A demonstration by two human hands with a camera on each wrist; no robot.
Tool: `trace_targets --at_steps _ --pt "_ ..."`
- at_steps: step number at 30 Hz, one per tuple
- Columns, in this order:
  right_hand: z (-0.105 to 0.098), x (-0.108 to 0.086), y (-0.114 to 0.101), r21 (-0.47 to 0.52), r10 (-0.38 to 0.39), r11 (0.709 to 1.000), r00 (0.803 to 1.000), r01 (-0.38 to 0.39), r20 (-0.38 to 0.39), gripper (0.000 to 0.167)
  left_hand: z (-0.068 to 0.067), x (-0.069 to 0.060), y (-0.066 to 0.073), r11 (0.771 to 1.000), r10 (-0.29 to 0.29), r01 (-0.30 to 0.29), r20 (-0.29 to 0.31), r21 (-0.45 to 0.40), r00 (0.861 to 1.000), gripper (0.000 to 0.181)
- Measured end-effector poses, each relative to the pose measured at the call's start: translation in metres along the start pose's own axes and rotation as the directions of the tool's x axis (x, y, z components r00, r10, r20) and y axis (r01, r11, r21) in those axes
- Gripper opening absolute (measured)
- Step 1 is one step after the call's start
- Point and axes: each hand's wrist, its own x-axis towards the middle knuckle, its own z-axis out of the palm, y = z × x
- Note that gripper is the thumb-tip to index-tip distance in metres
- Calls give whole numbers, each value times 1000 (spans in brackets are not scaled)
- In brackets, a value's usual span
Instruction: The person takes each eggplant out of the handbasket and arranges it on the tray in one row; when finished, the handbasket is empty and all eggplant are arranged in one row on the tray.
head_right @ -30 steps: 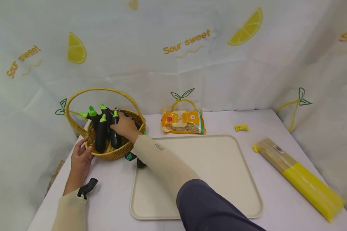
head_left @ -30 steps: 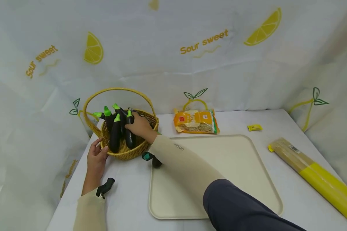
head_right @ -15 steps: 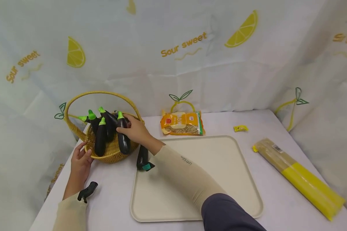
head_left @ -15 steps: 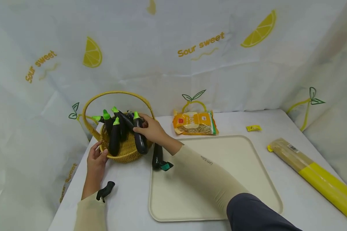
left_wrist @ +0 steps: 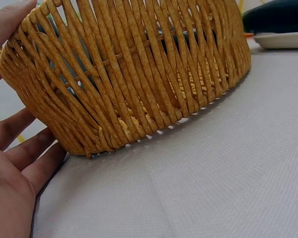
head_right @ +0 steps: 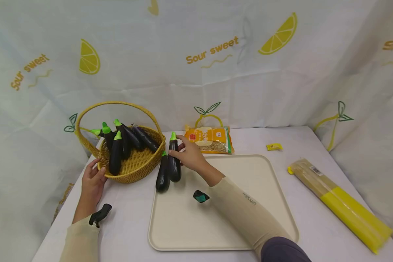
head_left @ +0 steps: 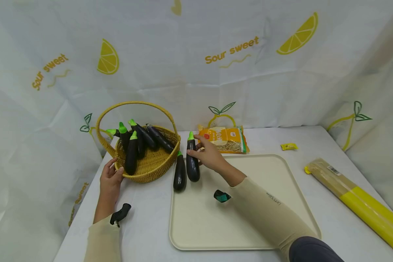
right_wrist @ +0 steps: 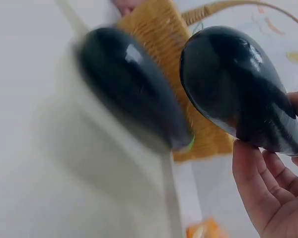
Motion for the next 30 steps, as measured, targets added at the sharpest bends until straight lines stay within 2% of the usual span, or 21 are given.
trace_targets --at_steps 4,9,15,19,21,23,26,29,30 --pt "-9 -9 15 13 47 999 999 -47 -17 71 -3 0 0 999 17 -17 11 -31 1000 53" --pt "-2 -10 30 31 113 993 993 -112 -16 69 -2 0 2 999 26 -26 20 -35 999 52" --pt "11 -9 42 -80 163 983 986 -164 -23 67 1 3 -3 999 32 -30 49 -40 998 52" --pt "15 -7 49 -111 174 978 985 -175 -22 71 3 4 -4 1000 27 -26 48 -15 999 51" --pt "14 -6 50 -165 164 972 986 -164 -17 73 3 5 -4 1000 22 -21 45 -16 999 51" --pt "12 -3 48 -262 140 955 990 -140 -21 76 3 5 -4 1000 16 -15 49 -17 999 52" --pt "9 2 37 -439 73 896 997 -74 -19 75 3 4 -2 999 10 -8 45 -37 999 52" --pt "11 8 21 -538 -3 843 1000 15 24 70 3 1 -1 1000 10 -10 26 -23 1000 52" --pt "13 9 16 -548 -29 835 999 49 45 68 2 0 0 1000 10 -9 22 -23 1000 52"
